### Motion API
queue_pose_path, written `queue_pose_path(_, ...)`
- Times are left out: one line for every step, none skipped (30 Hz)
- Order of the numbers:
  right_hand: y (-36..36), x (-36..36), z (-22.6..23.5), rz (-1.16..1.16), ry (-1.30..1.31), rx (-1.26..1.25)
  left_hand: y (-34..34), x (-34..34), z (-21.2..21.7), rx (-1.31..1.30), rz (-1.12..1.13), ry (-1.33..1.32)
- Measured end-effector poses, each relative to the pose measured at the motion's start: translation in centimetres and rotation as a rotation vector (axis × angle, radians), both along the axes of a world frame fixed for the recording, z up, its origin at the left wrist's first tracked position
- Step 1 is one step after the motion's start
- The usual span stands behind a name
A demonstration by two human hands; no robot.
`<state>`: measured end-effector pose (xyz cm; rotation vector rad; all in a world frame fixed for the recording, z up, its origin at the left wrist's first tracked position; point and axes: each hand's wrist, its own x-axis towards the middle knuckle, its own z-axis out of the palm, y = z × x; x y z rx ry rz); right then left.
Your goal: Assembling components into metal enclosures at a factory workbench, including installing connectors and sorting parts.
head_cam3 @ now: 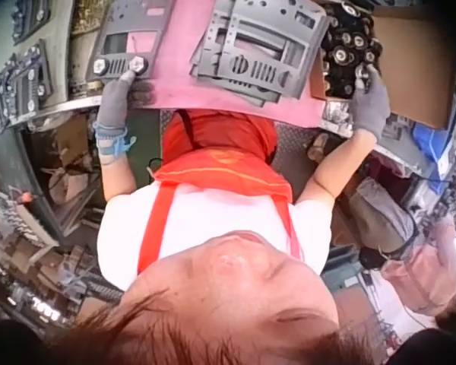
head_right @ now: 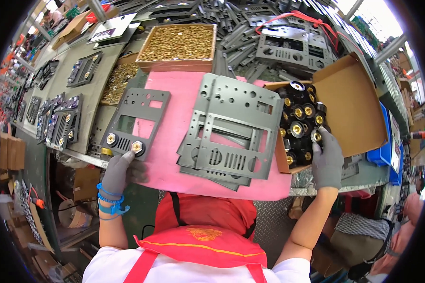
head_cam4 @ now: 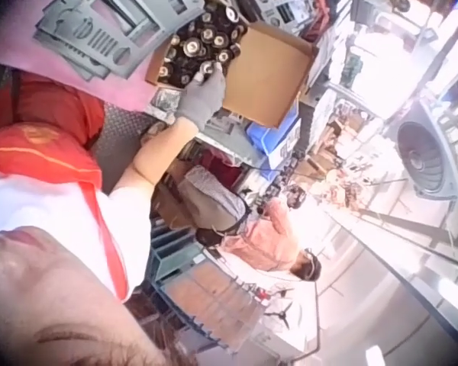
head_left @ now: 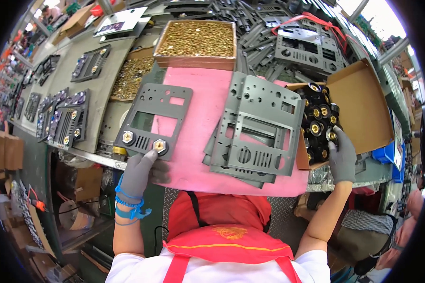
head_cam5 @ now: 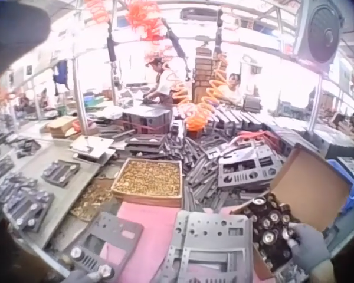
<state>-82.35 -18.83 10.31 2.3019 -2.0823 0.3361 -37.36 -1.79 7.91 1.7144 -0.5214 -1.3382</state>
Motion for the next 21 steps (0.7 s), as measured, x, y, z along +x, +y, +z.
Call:
queue_pose_path(-0.1, 0.0, 0.3, -0.07, -0.013, 0.084, 0.1, 0.0, 0.5, 0.017, -0.055, -0.059)
queue_pose_path(-0.3, -0.1, 0.5, -0.143, -0.027, 0.169, 0.2, -0.1, 0.8, 0.035, -0.095, -0.075)
queue_pose_path(-0.4, -0.1, 0.4, -0.104, 0.053, 0.149, 0.4, -0.2, 1.3, 0.06, -0.139, -0.099)
queue_pose_path(-0.6, -0.1, 0.2, -0.11, -0.017, 0.141, 0.5, -0.3, 1.6, 0.123, -0.166, -0.137)
queue_pose_path(-0.6, -0.3, 0.0, -0.089, -0.054, 0.135, 0.6, -0.3, 1.8, 0.19, -0.206, -0.212)
queue_pose_path(-0.8, -0.4, -0.4, -0.056, -0.115, 0.101, 0.6, -0.4, 1.9, 0.048, -0.242, -0.291)
queue_pose_path(-0.7, -0.5, -0.7, -0.086, -0.103, 0.106, 0.6, -0.4, 1.8, -0.053, -0.243, -0.399)
queue_pose_path(-0.7, -0.6, -1.1, -0.104, -0.114, 0.09, 0.7, -0.3, 1.8, -0.075, -0.236, -0.532)
queue_pose_path(-0.7, -0.5, -1.4, -0.055, -0.156, 0.038, 0.4, -0.2, 1.4, -0.173, -0.172, -0.753)
queue_pose_path(-0.7, -0.4, -1.7, -0.122, -0.157, 0.066, 0.2, -0.1, 0.9, -0.411, -0.17, -1.027)
queue_pose_path(-0.8, -0.2, -1.8, -0.124, -0.187, 0.059, 0.2, 0.3, 0.6, -0.396, -0.293, -1.256)
queue_pose_path(-0.6, 0.0, -1.9, -0.161, -0.228, 0.051, 0.1, 0.7, 0.3, -0.347, -0.408, -1.503)
queue_pose_path(-0.6, 0.4, -1.8, -0.166, -0.318, 0.056, 0.2, 0.9, 0.0, -0.342, -0.406, -1.446)
queue_pose_path(-0.3, 0.9, -1.7, -0.085, -0.383, -0.025, 0.3, 1.1, -0.1, -0.318, -0.395, -1.409)
queue_pose_path(0.1, 1.4, -1.4, -0.097, -0.465, -0.098, 0.3, 1.3, -0.2, -0.29, -0.391, -1.361)
queue_pose_path(0.6, 1.9, -1.2, -0.175, -0.544, -0.148, 0.4, 1.3, -0.2, -0.323, -0.389, -1.344)
queue_pose_path(1.5, 2.4, -0.9, -0.123, -0.609, -0.289, 0.4, 1.2, 0.1, -0.366, -0.4, -1.393)
queue_pose_path(2.6, 3.0, -0.6, -0.104, -0.826, -0.306, 0.5, 0.9, 0.4, -0.411, -0.446, -1.43)
queue_pose_path(3.5, 3.8, -0.3, 0.071, -0.915, -0.354, 0.5, 0.3, 0.8, -0.359, -0.406, -1.473)
queue_pose_path(4.8, 4.4, 0.1, 0.136, -0.984, -0.255, 0.4, -0.5, 1.4, -0.352, -0.382, -1.518)
queue_pose_path(5.8, 5.3, 0.3, 0.228, -1.042, -0.182, 0.0, -1.5, 1.9, -0.429, -0.306, -1.546)
